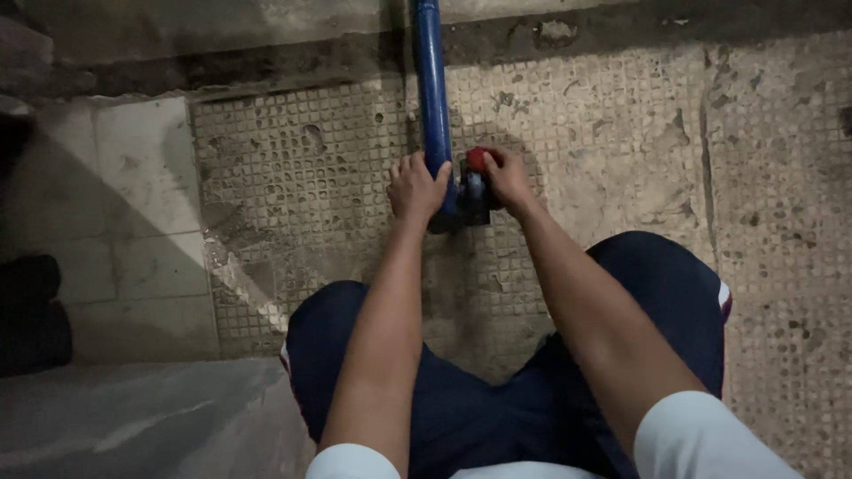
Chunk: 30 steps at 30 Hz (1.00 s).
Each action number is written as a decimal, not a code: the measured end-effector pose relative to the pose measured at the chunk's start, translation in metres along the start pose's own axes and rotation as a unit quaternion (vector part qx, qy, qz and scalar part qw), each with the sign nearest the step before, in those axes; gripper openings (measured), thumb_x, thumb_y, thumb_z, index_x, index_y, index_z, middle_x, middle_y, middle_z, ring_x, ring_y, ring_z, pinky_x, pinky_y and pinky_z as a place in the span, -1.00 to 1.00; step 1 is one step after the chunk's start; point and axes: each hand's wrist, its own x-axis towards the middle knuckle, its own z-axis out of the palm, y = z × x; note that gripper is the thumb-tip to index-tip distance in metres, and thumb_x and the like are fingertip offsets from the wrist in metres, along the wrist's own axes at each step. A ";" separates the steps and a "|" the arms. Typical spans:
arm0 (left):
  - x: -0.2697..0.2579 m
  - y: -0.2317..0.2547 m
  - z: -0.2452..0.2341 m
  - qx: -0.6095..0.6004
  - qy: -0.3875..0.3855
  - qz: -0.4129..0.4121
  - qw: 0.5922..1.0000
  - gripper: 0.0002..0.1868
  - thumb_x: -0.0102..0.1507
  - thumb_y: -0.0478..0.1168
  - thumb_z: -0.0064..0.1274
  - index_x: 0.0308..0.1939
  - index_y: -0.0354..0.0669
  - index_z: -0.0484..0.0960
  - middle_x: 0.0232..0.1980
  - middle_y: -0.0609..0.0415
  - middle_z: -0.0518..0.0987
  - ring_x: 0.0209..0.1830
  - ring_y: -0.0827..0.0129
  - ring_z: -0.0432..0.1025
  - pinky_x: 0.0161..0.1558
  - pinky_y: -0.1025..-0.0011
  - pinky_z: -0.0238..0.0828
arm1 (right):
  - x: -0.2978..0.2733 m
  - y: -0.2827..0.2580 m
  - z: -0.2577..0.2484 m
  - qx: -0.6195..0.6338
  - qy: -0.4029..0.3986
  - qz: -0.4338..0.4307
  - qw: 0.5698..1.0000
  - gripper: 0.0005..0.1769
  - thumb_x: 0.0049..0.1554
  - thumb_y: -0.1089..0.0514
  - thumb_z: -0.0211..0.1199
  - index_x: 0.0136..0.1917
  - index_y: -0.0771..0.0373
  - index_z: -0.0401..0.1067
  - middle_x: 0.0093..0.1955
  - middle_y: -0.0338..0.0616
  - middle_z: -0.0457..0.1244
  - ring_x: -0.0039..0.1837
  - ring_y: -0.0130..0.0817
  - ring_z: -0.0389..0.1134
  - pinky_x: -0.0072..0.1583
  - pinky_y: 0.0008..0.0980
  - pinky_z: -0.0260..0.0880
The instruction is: Cleaning and wiping down various gym machines and metal bars with a red cloth.
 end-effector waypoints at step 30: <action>-0.019 0.039 0.004 -0.056 0.220 0.196 0.954 -0.70 0.41 -0.25 -0.04 0.19 0.19 0.56 0.30 0.10 0.43 0.42 0.09 0.27 0.32 -0.02 0.27 | -0.061 -0.019 0.017 -0.184 0.128 0.028 0.974 -0.74 0.27 0.06 0.28 0.06 0.31 0.43 -0.01 0.12 0.38 0.02 -0.04 0.43 0.05 -0.13 0.42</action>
